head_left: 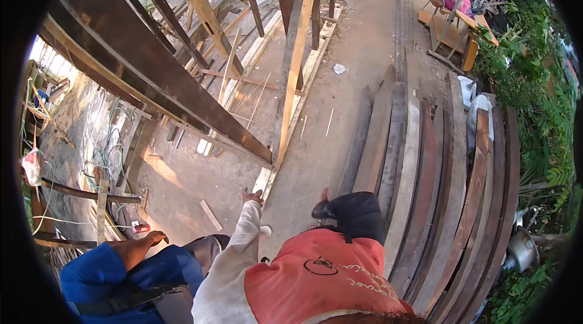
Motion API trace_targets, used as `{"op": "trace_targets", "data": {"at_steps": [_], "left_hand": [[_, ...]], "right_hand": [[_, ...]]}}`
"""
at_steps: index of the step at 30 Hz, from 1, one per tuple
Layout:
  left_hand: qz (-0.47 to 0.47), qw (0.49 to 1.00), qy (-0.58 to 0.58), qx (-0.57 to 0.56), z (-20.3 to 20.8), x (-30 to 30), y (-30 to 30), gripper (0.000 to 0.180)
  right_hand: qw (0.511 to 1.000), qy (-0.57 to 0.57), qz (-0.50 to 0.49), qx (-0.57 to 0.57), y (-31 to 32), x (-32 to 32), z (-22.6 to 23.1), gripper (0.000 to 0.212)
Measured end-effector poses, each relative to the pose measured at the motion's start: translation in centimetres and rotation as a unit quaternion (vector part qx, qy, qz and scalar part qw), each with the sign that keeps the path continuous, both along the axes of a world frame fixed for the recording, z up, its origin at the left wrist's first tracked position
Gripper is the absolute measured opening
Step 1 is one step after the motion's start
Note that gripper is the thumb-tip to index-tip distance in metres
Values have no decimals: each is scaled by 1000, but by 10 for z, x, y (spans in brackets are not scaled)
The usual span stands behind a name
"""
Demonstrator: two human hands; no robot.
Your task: The person uses a measuring tape and a pencil to mark lines on a large sheet of plywood while kneeling on it.
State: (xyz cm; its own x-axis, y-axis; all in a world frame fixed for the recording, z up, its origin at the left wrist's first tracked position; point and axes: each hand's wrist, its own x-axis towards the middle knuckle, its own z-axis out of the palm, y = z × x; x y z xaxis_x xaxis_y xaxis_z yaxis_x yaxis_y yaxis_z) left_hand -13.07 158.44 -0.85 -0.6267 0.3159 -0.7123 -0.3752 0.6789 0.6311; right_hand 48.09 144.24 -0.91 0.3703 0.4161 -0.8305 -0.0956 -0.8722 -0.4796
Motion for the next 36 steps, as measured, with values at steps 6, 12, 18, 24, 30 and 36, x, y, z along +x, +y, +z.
{"op": "trace_targets", "data": {"at_steps": [6, 12, 18, 24, 30, 36], "left_hand": [[121, 981, 121, 88, 47, -17, 143, 102], [243, 952, 166, 88, 47, -33, 218, 109], [361, 928, 92, -9, 77, -27, 257, 95], [344, 939, 6, -20, 54, -32, 232, 71], [7, 957, -125, -261, 5, 11, 321, 51], [-384, 877, -76, -278, -25, 44, 495, 51]], "right_hand": [[999, 16, 32, -7, 104, -6, -40, 26], [998, 48, 45, -2, 229, -16, -62, 24], [995, 73, -25, -68, 258, 13, -38, 23], [998, 28, -57, -26, 385, 58, -17, 22], [974, -121, 151, 114, 642, 30, 9, 32], [869, -270, 327, 257, 791, -39, 10, 16]]}}
